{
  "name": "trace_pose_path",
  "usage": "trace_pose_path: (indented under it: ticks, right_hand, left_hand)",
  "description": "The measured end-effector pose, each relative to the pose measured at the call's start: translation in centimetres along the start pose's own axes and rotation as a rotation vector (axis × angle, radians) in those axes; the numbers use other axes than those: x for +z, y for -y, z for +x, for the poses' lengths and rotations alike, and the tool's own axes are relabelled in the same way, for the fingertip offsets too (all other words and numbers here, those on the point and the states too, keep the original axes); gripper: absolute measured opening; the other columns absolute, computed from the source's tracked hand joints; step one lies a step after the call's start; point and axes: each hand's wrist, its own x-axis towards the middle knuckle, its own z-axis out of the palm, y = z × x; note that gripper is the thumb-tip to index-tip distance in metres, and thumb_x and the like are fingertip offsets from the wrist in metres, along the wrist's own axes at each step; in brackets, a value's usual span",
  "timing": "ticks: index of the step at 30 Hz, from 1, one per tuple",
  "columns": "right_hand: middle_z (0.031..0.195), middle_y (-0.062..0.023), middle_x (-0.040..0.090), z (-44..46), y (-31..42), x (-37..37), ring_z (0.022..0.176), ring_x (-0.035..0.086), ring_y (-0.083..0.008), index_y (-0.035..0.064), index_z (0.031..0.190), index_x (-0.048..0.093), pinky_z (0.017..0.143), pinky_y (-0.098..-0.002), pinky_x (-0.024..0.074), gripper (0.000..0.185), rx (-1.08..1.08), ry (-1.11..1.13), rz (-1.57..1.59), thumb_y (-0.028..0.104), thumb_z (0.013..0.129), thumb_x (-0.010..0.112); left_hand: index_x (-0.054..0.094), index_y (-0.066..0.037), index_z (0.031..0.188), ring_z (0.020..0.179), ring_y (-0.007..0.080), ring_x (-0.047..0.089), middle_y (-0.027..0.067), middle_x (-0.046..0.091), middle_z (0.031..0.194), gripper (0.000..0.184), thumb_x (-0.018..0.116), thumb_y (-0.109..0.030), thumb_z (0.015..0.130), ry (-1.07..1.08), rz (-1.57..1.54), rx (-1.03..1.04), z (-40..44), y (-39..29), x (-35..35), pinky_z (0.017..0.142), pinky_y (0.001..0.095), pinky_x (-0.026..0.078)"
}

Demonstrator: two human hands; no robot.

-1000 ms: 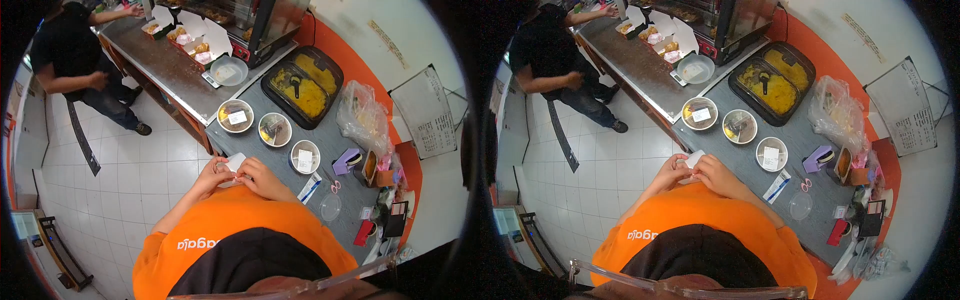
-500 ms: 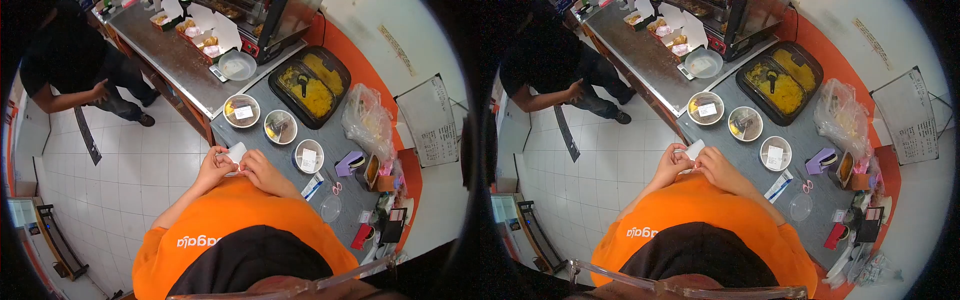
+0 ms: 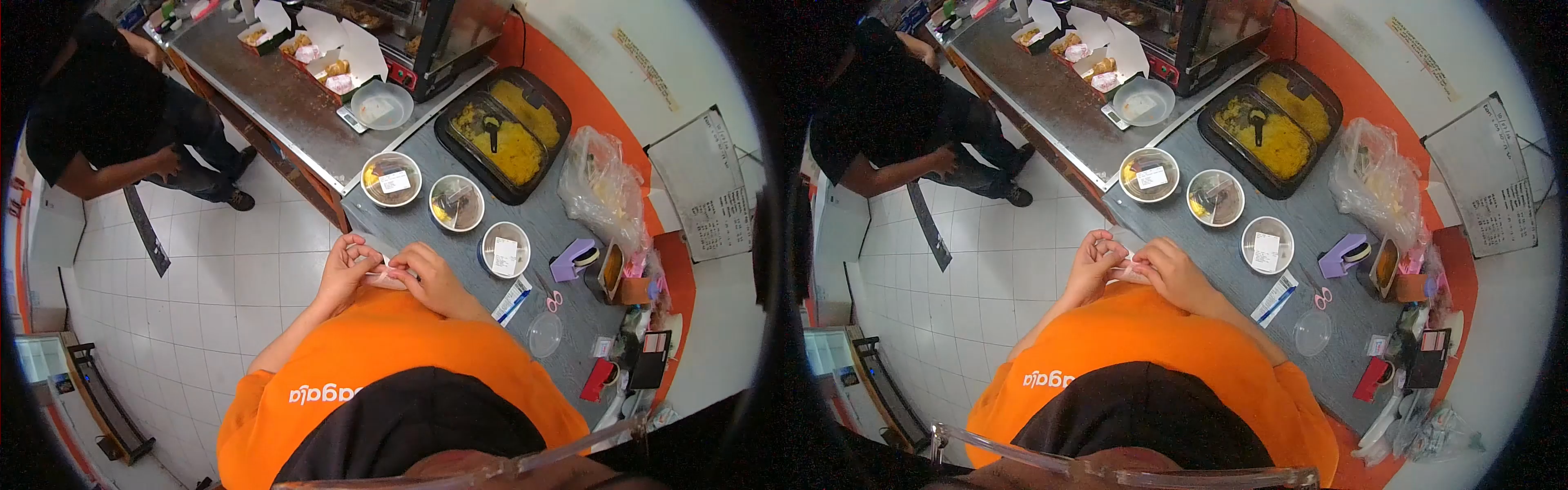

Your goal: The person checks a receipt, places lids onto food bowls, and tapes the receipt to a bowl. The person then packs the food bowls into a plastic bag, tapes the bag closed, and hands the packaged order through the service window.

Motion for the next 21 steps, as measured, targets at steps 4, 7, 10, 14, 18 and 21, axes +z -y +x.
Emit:
trace_pose_path:
  ticks: [4,7,10,14,18,21]
  right_hand:
    - [0.08,-0.0131,0.05,0.0,-0.2,0.0,0.077,0.05,-0.0292,0.0011,0.081,0.051,0.066,-0.0349,0.0404,0.009,0.004,-0.099,-0.035,0.003,0.074,0.056]
    - [0.08,-0.0131,0.05,0.0,-0.1,0.0,0.077,0.05,-0.0292,0.0007,0.081,0.051,0.066,-0.0347,0.0406,0.008,0.026,-0.107,-0.026,0.003,0.075,0.055]
    - [0.079,-0.0125,0.05,0.0,-0.1,-0.1,0.075,0.05,-0.0283,0.0001,0.081,0.052,0.064,-0.0339,0.0412,0.008,0.061,-0.142,-0.011,0.003,0.075,0.056]
    - [0.078,-0.0109,0.05,0.3,-0.2,-0.9,0.072,0.051,-0.0256,-0.0008,0.081,0.053,0.061,-0.0319,0.0418,0.01,0.132,-0.244,0.031,0.003,0.074,0.059]
    - [0.078,-0.0101,0.05,0.7,0.0,-1.0,0.073,0.052,-0.0246,-0.0006,0.082,0.054,0.061,-0.0318,0.0415,0.012,0.12,-0.277,0.063,0.003,0.072,0.06]
    - [0.078,-0.0096,0.05,0.7,0.3,-1.0,0.072,0.052,-0.0252,0.0004,0.08,0.055,0.062,-0.0323,0.0415,0.011,0.026,-0.425,-0.131,0.004,0.072,0.061]
  left_hand:
    - [0.036,-0.004,0.103,0.074,0.0152,0.059,0.009,0.055,0.084,0.034,0.054,0.006,0.076,0.09,-0.066,-0.011,0.1,0.4,-0.5,0.064,0.0255,0.05]
    - [0.036,-0.003,0.104,0.074,0.0147,0.058,0.0101,0.055,0.086,0.037,0.056,0.005,0.075,0.147,-0.002,-0.008,-0.1,-0.2,-0.2,0.066,0.0242,0.049]
    - [0.037,-0.001,0.105,0.073,0.0133,0.058,0.0109,0.056,0.087,0.04,0.059,0.006,0.072,0.162,0.066,0.002,-0.5,-0.7,0.2,0.065,0.0227,0.048]
    - [0.038,-0.001,0.104,0.073,0.0121,0.057,0.0105,0.056,0.086,0.042,0.061,0.008,0.07,0.196,0.307,0.094,-0.6,-0.8,-0.2,0.066,0.0216,0.047]
    - [0.039,-0.001,0.103,0.074,0.0114,0.056,0.0089,0.056,0.084,0.042,0.061,0.008,0.069,0.153,0.238,0.087,-0.7,-0.6,0.2,0.068,0.0215,0.046]
    - [0.039,-0.001,0.103,0.075,0.0114,0.056,0.0088,0.057,0.084,0.041,0.061,0.008,0.069,0.13,0.205,0.133,-0.6,-0.4,0.5,0.068,0.0218,0.046]
